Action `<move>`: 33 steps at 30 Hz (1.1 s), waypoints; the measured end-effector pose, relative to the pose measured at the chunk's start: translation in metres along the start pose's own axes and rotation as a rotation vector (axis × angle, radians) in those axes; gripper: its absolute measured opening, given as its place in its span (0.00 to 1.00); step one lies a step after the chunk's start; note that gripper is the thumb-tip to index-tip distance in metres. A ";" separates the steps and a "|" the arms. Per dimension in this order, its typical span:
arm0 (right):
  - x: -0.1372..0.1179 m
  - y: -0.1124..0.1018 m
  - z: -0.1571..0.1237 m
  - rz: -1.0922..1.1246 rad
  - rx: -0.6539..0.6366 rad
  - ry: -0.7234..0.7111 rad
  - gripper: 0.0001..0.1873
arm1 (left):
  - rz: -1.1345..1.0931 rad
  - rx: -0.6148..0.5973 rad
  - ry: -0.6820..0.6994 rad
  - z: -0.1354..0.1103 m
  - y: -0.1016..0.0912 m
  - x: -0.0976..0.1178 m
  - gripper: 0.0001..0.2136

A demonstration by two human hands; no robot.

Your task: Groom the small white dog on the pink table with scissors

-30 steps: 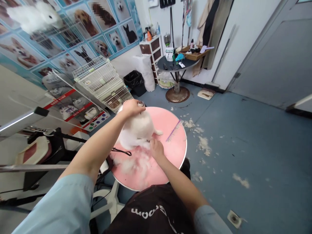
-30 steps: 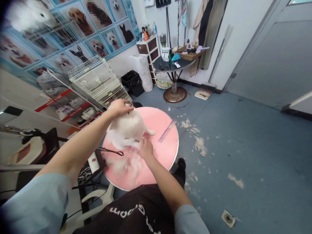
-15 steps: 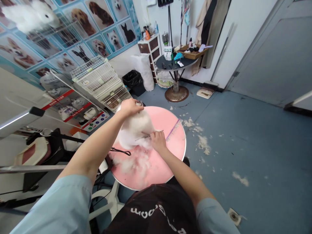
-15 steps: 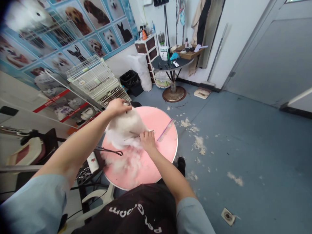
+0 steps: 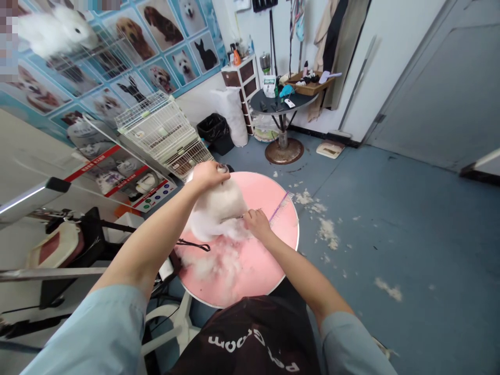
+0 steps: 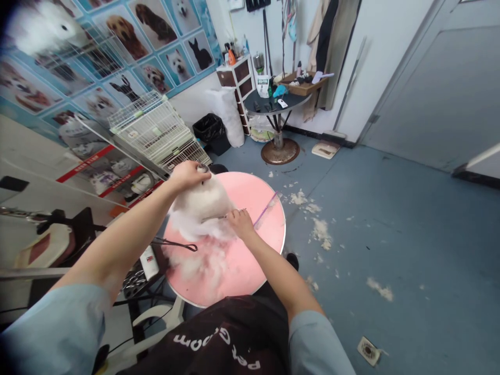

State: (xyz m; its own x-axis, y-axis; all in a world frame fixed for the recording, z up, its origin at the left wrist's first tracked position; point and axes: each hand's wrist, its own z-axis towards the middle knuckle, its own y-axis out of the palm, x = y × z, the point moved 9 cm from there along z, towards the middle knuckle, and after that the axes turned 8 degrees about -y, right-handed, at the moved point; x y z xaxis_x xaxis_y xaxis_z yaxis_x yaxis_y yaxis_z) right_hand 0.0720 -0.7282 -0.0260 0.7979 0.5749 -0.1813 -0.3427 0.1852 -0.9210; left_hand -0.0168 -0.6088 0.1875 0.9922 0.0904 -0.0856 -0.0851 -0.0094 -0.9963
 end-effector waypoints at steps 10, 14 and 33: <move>0.005 -0.013 0.007 -0.033 0.130 -0.004 0.10 | 0.007 -0.010 -0.013 0.001 0.002 -0.002 0.18; 0.005 -0.008 0.009 0.000 0.062 -0.036 0.11 | 0.015 -0.005 -0.011 0.002 0.002 -0.002 0.18; 0.004 -0.013 0.005 0.023 0.053 0.087 0.09 | 0.021 0.002 -0.007 0.005 0.003 -0.003 0.18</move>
State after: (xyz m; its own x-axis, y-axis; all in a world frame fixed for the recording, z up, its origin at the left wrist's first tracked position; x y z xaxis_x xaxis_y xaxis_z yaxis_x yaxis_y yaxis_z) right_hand 0.0768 -0.7246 -0.0129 0.8288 0.5083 -0.2341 -0.3857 0.2158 -0.8970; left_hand -0.0206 -0.6041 0.1843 0.9895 0.0975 -0.1069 -0.1065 -0.0091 -0.9943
